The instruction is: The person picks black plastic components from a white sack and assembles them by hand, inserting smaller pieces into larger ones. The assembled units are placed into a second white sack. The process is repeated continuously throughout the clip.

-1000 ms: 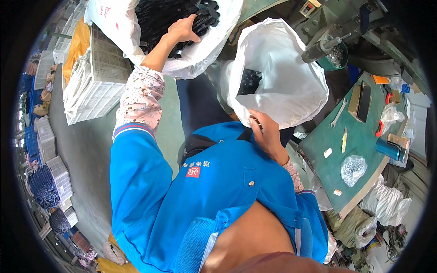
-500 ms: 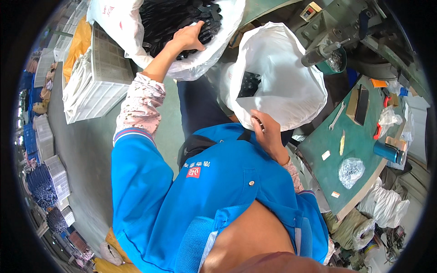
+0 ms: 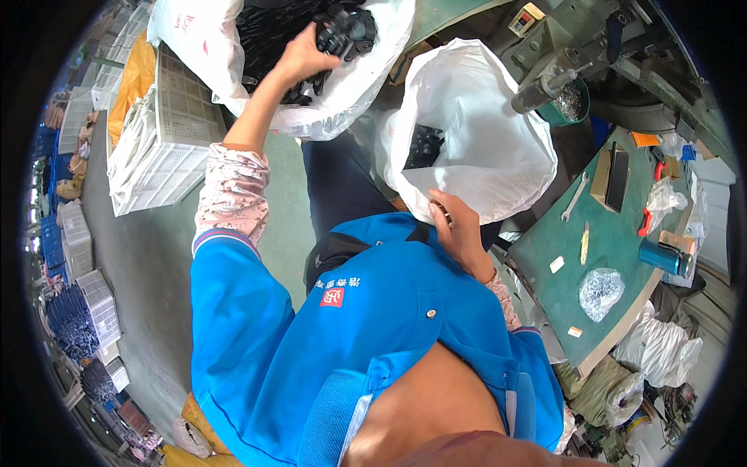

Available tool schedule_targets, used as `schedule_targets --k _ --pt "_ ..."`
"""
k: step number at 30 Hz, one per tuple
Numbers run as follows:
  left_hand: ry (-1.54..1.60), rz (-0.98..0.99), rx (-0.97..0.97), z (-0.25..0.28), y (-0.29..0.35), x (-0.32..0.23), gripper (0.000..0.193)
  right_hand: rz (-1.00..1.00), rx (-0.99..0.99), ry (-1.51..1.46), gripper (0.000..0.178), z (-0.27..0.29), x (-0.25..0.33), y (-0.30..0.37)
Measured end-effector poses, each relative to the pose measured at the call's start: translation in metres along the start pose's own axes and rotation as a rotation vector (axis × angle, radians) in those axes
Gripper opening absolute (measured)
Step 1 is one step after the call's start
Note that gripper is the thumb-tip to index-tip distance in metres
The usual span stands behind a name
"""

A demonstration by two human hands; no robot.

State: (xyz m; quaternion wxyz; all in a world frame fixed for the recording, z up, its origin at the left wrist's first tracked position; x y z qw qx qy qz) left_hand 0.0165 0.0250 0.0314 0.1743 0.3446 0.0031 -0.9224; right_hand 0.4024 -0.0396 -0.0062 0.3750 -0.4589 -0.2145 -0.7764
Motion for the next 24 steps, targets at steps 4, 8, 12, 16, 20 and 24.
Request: schedule_targets --k 4,8,12,16,20,24 --pt "0.632 0.073 -0.088 0.022 -0.003 0.023 0.067 -0.007 0.003 -0.013 0.023 0.000 0.003 -0.004" --pt "1.187 -0.022 -0.158 0.017 -0.006 0.038 0.038 0.006 0.009 -0.021 0.023 -0.002 0.004 -0.006" --pt "1.732 -0.090 -0.113 0.007 -0.022 0.063 0.039 -0.015 0.035 -0.021 0.023 -0.004 0.004 -0.008" --pt "1.976 -0.315 -0.056 0.012 -0.029 0.066 0.042 0.027 0.027 -0.021 0.022 -0.003 0.011 -0.014" --pt "2.017 -0.331 0.002 0.009 -0.021 0.059 0.047 -0.012 0.077 -0.178 0.021 -0.008 0.015 -0.032" --pt "2.232 -0.462 0.131 0.005 -0.002 0.045 0.057 0.011 0.152 -0.326 0.022 -0.015 0.026 -0.062"
Point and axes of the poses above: each hand's wrist, its own y-axis away from the middle knuckle, its own z-axis out of the back of the hand, x = y × z, the point moved 7 cm from there along -y, towards the middle knuckle, and after that the axes turned 10 degrees about x, right-handed, at the moved point
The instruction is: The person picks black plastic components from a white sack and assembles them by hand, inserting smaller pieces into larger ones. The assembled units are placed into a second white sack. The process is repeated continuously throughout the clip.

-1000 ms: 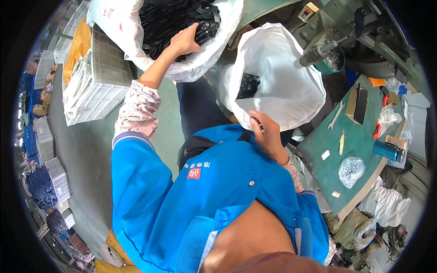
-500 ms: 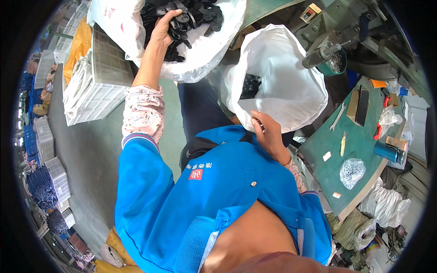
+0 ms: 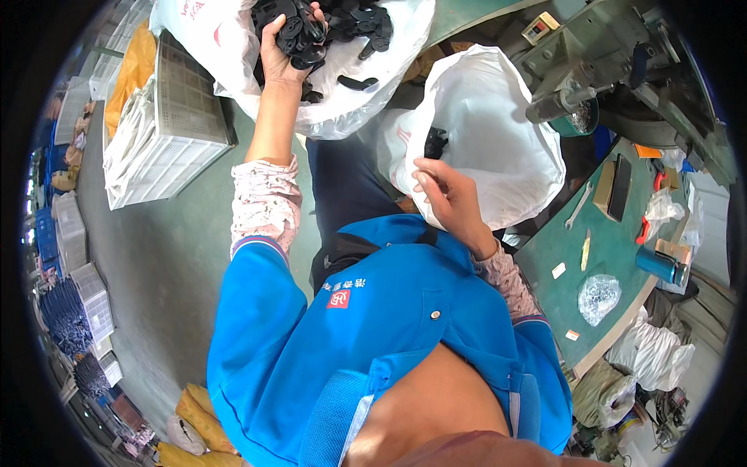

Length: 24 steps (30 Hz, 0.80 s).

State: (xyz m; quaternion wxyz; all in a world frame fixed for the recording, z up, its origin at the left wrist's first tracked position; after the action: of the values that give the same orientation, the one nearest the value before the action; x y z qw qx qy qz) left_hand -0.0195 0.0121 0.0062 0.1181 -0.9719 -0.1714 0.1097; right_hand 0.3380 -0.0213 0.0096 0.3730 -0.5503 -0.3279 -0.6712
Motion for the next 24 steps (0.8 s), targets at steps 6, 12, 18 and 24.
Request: schedule_targets --k 6,12,18,24 --pt "0.026 0.044 0.083 -0.012 0.011 0.009 0.064 0.029 0.082 -0.099 0.024 -0.009 0.021 -0.061" --pt "-0.017 0.136 0.230 -0.042 0.026 0.040 0.068 0.473 -0.208 0.564 0.026 0.010 0.068 -0.141" --pt "0.016 0.164 0.213 -0.043 0.041 0.060 0.061 0.660 -0.266 0.738 0.029 -0.002 0.058 -0.195" --pt "-0.006 0.092 0.198 -0.040 0.050 0.056 0.063 0.341 -0.137 0.385 0.018 0.009 0.036 -0.191"
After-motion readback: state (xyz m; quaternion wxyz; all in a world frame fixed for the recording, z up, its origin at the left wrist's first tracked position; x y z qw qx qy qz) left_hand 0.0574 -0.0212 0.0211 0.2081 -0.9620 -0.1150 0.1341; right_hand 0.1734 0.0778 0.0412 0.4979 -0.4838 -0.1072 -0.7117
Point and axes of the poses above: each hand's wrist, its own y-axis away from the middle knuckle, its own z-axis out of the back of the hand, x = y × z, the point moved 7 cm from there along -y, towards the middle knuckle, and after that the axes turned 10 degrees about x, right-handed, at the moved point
